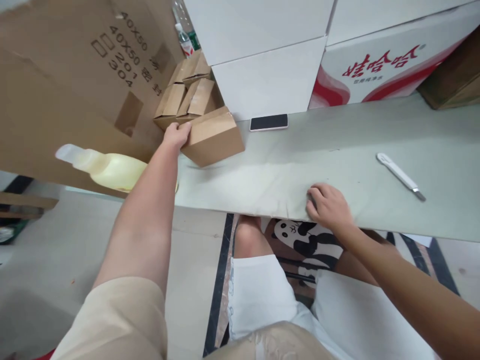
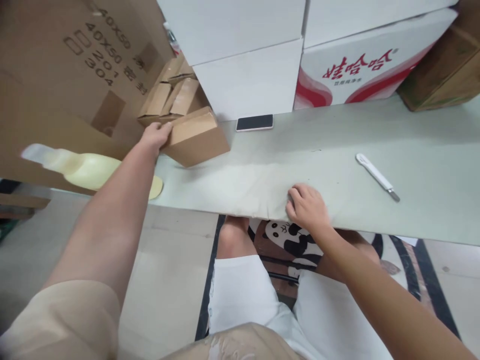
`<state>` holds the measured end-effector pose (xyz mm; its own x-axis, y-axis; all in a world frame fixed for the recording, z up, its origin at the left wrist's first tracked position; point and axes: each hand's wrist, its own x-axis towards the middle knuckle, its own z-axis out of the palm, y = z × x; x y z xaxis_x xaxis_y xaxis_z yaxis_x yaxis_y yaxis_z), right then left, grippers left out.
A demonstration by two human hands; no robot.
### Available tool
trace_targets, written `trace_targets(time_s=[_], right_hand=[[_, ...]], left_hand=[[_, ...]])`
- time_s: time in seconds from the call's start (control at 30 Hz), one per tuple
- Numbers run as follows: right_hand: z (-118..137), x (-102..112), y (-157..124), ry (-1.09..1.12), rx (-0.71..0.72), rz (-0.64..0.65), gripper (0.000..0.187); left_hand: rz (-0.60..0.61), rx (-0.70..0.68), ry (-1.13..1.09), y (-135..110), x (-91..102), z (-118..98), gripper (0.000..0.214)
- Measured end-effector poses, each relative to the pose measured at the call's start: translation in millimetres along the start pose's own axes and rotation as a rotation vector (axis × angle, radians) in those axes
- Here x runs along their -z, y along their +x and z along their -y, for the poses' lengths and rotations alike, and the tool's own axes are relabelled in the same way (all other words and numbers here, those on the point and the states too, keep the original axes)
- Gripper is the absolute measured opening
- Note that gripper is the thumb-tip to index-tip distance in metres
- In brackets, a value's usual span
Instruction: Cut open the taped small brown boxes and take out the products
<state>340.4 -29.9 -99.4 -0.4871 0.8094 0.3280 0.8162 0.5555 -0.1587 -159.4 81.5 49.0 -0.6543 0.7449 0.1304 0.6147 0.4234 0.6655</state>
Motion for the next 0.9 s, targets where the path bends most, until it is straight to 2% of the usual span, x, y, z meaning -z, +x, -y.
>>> trace_targets(time_s=[0.13, 0.3, 0.4, 0.53, 0.7, 0.8, 0.9], right_hand=[[0, 2, 1, -0.002, -0.020, 0.040, 0.023], [1, 4, 2, 0.009, -0.039, 0.067, 0.023], [1, 3, 2, 0.027, -0.052, 0.062, 0.023], [2, 2, 3, 0.066, -0.066, 0.047, 0.023], [3, 3, 7, 0.122, -0.089, -0.001, 0.020], [0, 0, 6, 0.170, -0.106, -0.045, 0.018], [-8, -2, -1, 0.236, -0.154, -0.092, 0.018]], left_hand=[[0.063, -0.035, -0.013, 3, -17.8, 3, 0.052], [0.169, -0.208, -0.020, -22, -35.5, -12, 0.060], [0.249, -0.273, -0.023, -53, -53.6, -33, 0.067], [0.264, -0.315, -0.003, -103, -78.0, -66, 0.066], [0.237, -0.255, 0.004, -155, -95.2, -101, 0.063], [0.216, -0.209, -0.042, -181, -99.2, -106, 0.064], [0.150, -0.257, -0.105, -211, -96.9, -96, 0.068]])
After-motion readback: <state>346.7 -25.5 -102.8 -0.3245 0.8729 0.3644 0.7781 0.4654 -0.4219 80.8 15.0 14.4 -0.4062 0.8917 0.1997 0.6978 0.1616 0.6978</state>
